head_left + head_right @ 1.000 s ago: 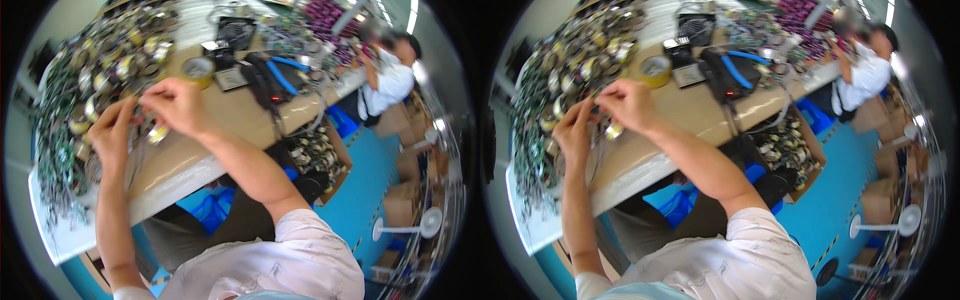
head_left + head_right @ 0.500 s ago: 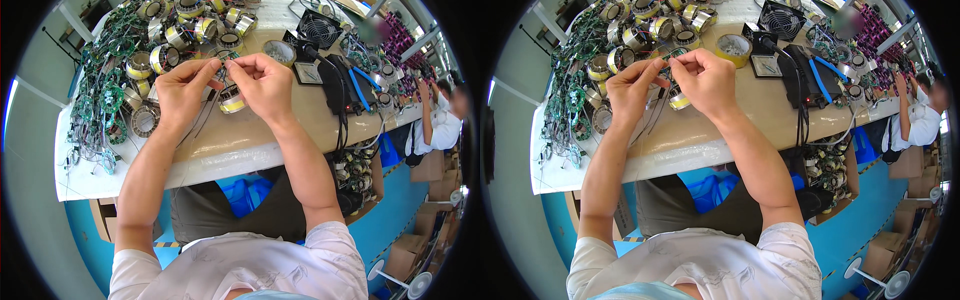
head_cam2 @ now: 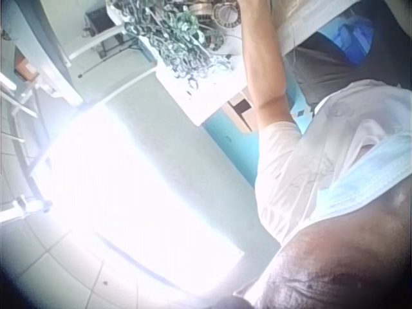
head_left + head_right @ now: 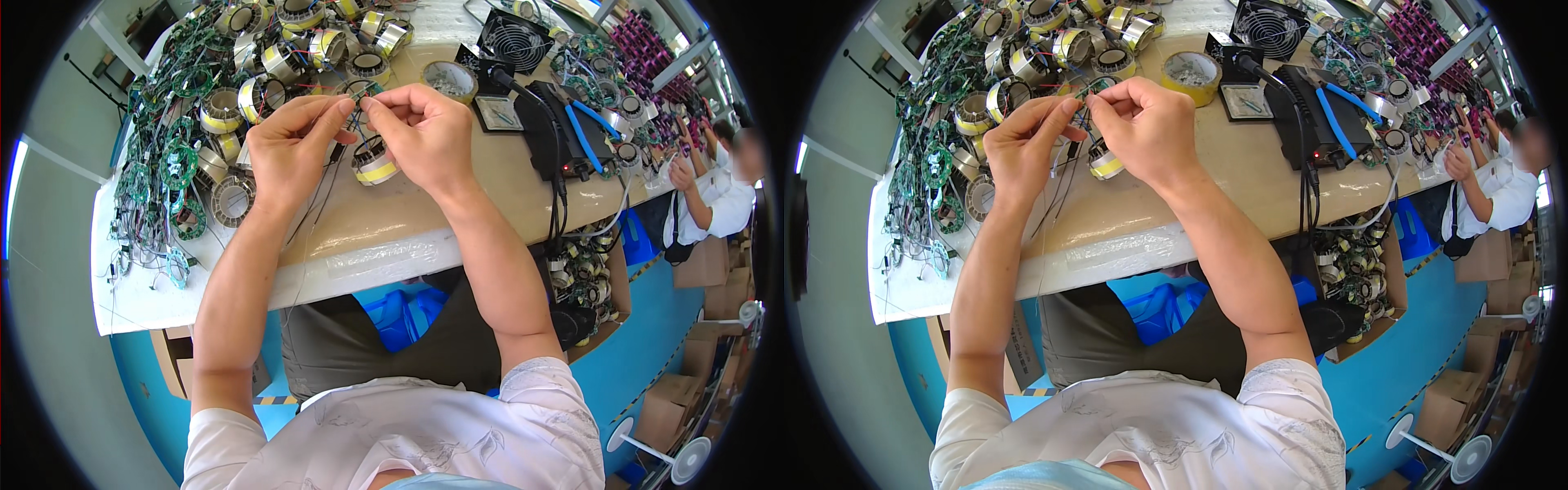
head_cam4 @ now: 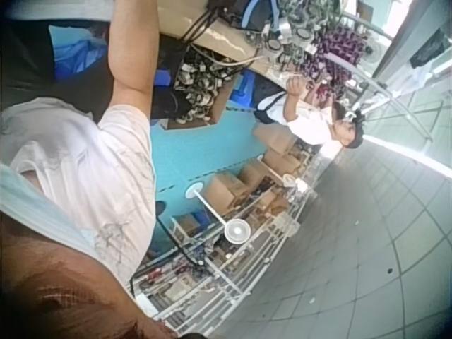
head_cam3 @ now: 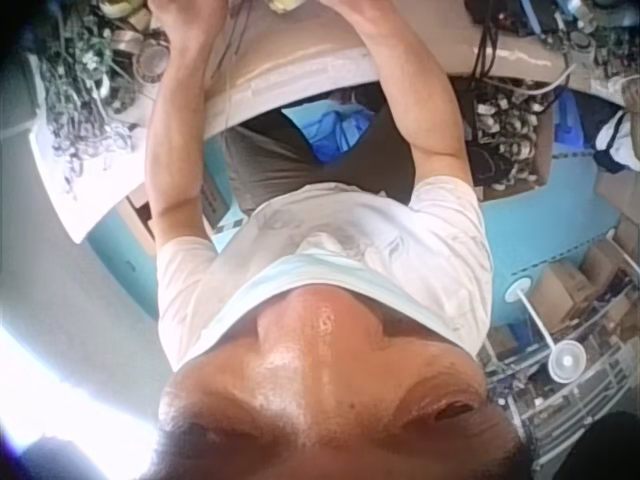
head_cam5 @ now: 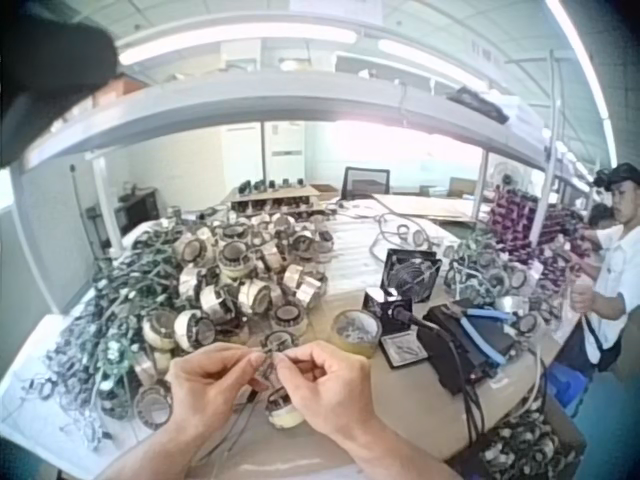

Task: Soldering wires onto small circular printed circuit boards at a manufacturing workbench.

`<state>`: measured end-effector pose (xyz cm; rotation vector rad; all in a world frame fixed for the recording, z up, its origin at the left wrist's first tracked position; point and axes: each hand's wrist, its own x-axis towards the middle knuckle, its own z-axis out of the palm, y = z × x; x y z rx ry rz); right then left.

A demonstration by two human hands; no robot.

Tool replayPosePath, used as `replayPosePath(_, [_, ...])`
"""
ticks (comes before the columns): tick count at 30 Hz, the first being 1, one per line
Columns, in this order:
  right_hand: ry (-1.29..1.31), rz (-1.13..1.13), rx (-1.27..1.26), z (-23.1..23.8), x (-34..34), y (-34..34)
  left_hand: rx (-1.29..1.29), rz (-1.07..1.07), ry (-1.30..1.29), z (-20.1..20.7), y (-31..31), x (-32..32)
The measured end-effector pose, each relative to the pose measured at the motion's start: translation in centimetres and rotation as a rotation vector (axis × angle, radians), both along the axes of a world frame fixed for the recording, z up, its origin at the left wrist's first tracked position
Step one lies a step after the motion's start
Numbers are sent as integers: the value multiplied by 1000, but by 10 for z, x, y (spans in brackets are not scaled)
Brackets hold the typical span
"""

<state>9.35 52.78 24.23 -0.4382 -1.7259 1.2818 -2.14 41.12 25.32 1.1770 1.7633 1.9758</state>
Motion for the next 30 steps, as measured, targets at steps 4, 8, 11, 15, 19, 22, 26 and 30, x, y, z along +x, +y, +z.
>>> replayPosePath(4, [8, 13, 1, -1, -2, -1, 17, 3, 58, 3, -3, 0])
replayPosePath(8, [47, 28, 29, -2, -4, -1, 31, -11, 165, 0, -5, -5])
replayPosePath(11, [123, -31, 141, -7, -2, 8, 114, 93, 525, 1, 4, -2])
replayPosePath(15, [154, 49, 255, -4, 1, 21, 184, 96, 854, 1, -4, -9])
replayPosePath(19, [-108, 350, 135, 18, 36, 33, 208, 24, 974, 1, -1, -2])
replayPosePath(22, [-153, 519, -16, 13, 43, 43, 184, -78, 960, 1, -3, 4])
replayPosePath(26, [-213, 564, -65, 18, 57, 46, 183, -123, 934, -2, -1, 5])
replayPosePath(30, [-170, 346, -91, 12, 54, 53, 165, -133, 912, -5, -1, 5])
